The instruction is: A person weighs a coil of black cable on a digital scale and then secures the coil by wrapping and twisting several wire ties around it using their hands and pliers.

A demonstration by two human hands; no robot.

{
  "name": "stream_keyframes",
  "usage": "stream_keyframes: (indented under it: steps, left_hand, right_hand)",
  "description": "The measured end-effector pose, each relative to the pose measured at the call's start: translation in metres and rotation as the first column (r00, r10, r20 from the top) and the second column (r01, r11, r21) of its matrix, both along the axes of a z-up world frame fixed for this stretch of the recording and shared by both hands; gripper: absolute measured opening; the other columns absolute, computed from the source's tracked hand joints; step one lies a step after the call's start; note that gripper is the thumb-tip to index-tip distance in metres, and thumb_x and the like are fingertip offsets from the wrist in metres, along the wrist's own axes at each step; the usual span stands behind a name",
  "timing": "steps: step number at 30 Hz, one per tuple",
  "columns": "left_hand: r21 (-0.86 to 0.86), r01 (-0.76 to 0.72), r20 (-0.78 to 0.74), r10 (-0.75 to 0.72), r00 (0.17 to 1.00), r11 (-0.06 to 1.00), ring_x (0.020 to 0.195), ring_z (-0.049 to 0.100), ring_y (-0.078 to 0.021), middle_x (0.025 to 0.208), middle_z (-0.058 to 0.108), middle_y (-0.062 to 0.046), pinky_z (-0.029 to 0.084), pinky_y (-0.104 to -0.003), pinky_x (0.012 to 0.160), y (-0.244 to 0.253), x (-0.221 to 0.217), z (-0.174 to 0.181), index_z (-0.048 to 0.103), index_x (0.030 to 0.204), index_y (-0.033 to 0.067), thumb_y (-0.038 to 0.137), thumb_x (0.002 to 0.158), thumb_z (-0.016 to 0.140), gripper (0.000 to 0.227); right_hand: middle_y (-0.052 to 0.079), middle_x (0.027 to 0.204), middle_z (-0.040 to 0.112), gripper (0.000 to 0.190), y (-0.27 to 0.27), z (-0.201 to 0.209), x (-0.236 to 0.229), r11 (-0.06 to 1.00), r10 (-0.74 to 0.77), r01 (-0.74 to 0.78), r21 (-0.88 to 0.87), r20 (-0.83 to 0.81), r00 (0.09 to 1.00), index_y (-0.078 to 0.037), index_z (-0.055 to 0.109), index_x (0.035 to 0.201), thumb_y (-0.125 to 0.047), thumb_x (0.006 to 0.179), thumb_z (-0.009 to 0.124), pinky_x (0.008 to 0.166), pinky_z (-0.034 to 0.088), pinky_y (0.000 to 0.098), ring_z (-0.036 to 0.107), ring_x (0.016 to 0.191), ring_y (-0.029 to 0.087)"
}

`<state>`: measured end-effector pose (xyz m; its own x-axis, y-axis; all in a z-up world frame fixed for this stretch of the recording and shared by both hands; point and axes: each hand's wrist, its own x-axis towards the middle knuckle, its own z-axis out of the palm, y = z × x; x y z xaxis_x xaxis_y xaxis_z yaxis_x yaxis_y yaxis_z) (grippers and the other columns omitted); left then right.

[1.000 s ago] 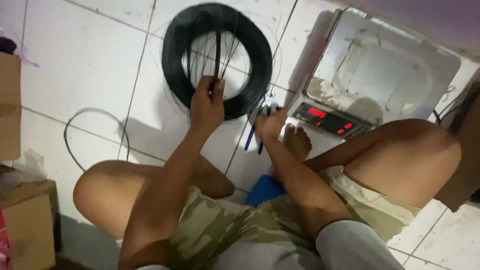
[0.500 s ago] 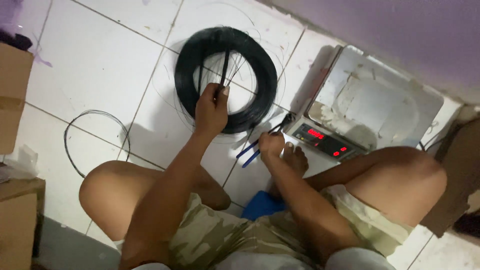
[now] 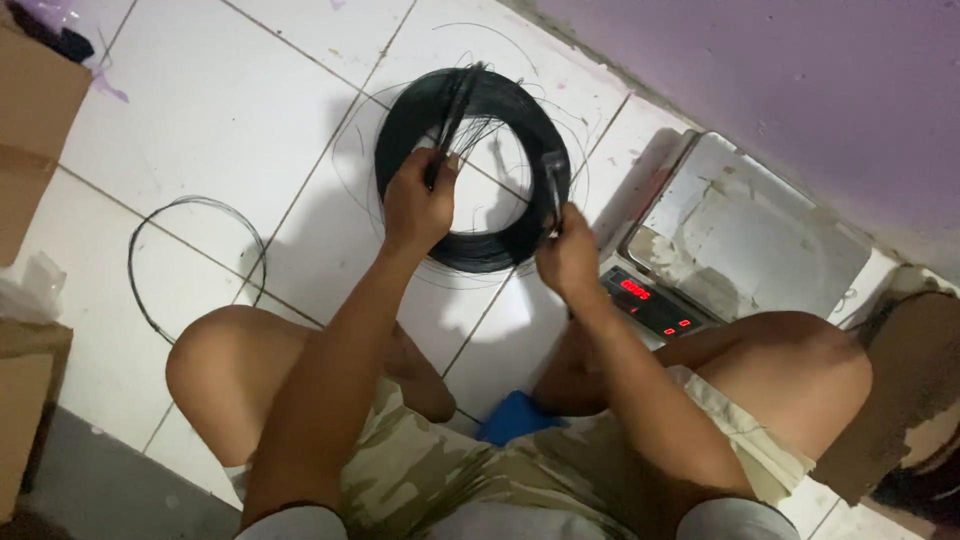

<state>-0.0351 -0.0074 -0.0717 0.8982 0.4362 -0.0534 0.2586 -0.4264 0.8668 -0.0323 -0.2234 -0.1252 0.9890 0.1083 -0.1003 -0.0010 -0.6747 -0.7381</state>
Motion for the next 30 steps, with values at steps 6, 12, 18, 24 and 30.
stream_keyframes:
  steps: [6,12,18,24,30]
  left_hand:
    - [0.13,-0.049,0.026,0.046,0.999,0.99,0.066,0.067,-0.0353,0.063,0.062,-0.011,0.047,-0.044,0.061,-0.003,-0.002,-0.002,0.062,0.09,0.0124,0.035,0.097,0.053,0.025]
    - [0.179,-0.085,-0.07,0.099,0.993,0.98,0.069,0.07,-0.0318,0.066,0.066,-0.007,0.049,-0.043,0.063,-0.016,-0.002,0.026,0.064,0.084,0.014,0.044,0.092,0.059,0.031]
    - [0.177,-0.087,-0.063,0.099,0.993,0.98,0.069,0.069,-0.0333,0.067,0.067,-0.009,0.049,-0.045,0.061,-0.011,0.001,0.014,0.065,0.081,0.0128,0.053,0.091,0.062,0.042]
    - [0.207,-0.084,-0.034,0.094,0.995,0.975,0.068,0.069,-0.0357,0.067,0.067,-0.011,0.05,-0.046,0.06,-0.013,0.003,0.02,0.065,0.081,0.011,0.05,0.092,0.063,0.041]
    - [0.158,-0.097,-0.025,0.103,0.994,0.983,0.065,0.069,-0.0328,0.068,0.067,-0.011,0.049,-0.044,0.06,-0.013,0.003,0.02,0.065,0.081,0.012,0.05,0.093,0.063,0.04]
  right_hand:
    - [0.025,0.092,0.059,0.036,-0.012,0.012,0.033,0.948,0.204,-0.149,-0.281,0.175,0.963,-0.001,0.054,0.095,0.009,0.061,0.049,0.077,0.045,0.0522,0.058,0.086,0.047]
    - [0.021,0.104,0.061,0.038,-0.023,-0.025,0.06,0.911,0.322,-0.235,-0.339,0.231,0.918,-0.004,0.057,0.1,0.004,0.063,0.053,0.083,0.047,0.0457,0.06,0.094,0.044]
    - [0.023,0.114,0.059,0.039,-0.019,-0.036,0.066,0.914,0.302,-0.252,-0.317,0.121,0.946,-0.002,0.056,0.106,0.0,0.067,0.056,0.079,0.051,0.0494,0.057,0.104,0.046]
    - [0.022,0.11,0.061,0.035,-0.014,-0.029,0.067,0.906,0.338,-0.264,-0.331,0.189,0.922,-0.004,0.058,0.101,0.001,0.067,0.053,0.081,0.05,0.0464,0.058,0.099,0.044]
    - [0.01,0.097,0.063,0.03,-0.021,-0.029,0.065,0.779,0.4,-0.221,-0.587,0.195,0.895,-0.013,0.055,0.097,-0.008,0.068,0.055,0.078,0.044,0.0432,0.061,0.089,0.031]
